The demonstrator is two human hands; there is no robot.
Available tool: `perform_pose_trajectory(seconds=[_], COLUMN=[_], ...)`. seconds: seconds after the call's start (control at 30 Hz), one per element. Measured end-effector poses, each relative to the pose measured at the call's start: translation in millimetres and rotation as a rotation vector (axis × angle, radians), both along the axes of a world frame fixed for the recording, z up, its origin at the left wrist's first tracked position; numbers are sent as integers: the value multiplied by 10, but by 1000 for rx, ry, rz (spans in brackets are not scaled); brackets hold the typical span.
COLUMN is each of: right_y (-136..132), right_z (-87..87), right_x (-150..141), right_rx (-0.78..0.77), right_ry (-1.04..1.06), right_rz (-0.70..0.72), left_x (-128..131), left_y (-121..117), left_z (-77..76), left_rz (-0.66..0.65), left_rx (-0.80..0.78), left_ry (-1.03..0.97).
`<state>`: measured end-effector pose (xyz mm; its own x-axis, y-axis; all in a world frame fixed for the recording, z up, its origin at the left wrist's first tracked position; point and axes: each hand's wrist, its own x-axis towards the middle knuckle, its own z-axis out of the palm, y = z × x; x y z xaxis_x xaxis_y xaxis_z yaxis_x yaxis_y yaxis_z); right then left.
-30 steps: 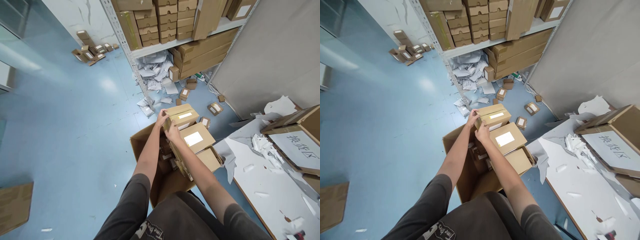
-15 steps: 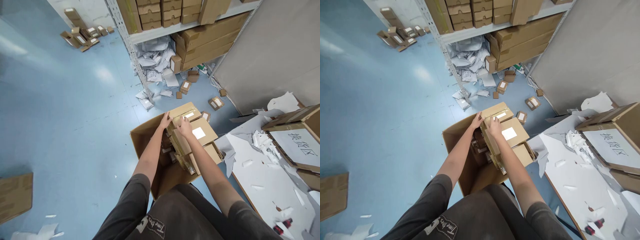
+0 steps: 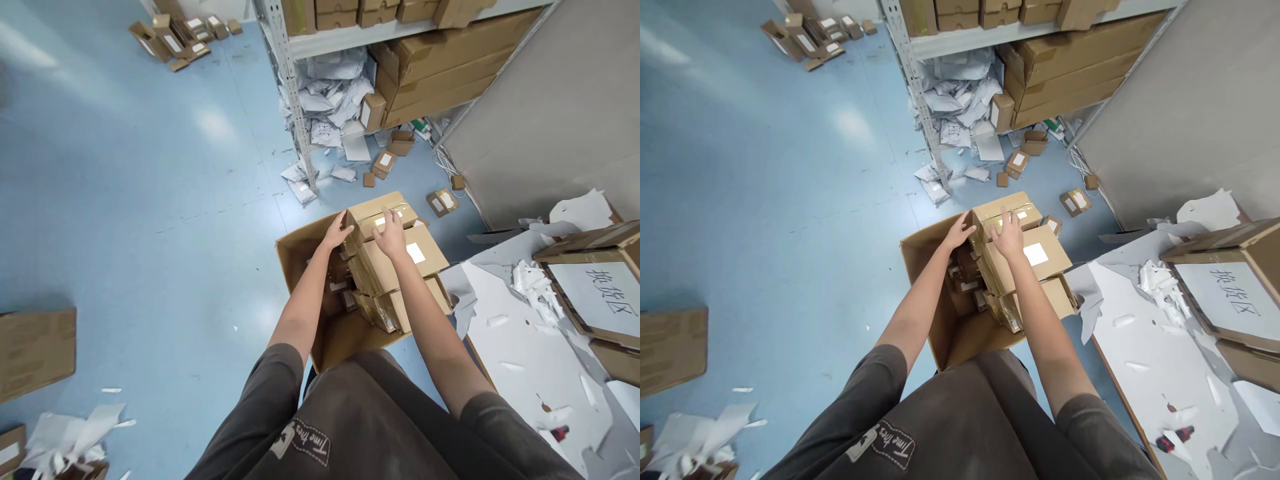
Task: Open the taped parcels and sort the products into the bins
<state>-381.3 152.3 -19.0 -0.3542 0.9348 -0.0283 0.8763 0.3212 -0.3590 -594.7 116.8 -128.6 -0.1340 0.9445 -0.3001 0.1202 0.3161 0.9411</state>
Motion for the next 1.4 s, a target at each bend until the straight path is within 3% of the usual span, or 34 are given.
perform_pose_trajectory(seconds=[0.27,0.53,0.67,0.8,0.97,1.1,1.27,1.4], right_y=[-244,-652,-820,-933,-1025,-1172,-1353,-1322], right_z=[-15,-201,-293,-353,-455,-750,-1499,-2245], right_x=[-197,-596,-697,-650,-482,-485,-564,-493], right_rx=[20,-37,-49,-70,-73,-91,-247,-323], right_ry=[26,69,41,24,17,-4,-96,-100], right_rz=[50,135,157,176,160,210,253,227], left_x=[-401,-824,-859,-653,-205,53,245,423], left_y=[-558,-1260,-1478,-1596,-1615,-1638,-1738,-1792], left_z=[117,283,248,126,-264,-735,-1487,-2260], left_rz=[59,141,161,208,217,218,297,411], left_rx=[85,89,80,48,-111,-374,-566,-674], left_ry=[157,307,307,253,199,271,375,318])
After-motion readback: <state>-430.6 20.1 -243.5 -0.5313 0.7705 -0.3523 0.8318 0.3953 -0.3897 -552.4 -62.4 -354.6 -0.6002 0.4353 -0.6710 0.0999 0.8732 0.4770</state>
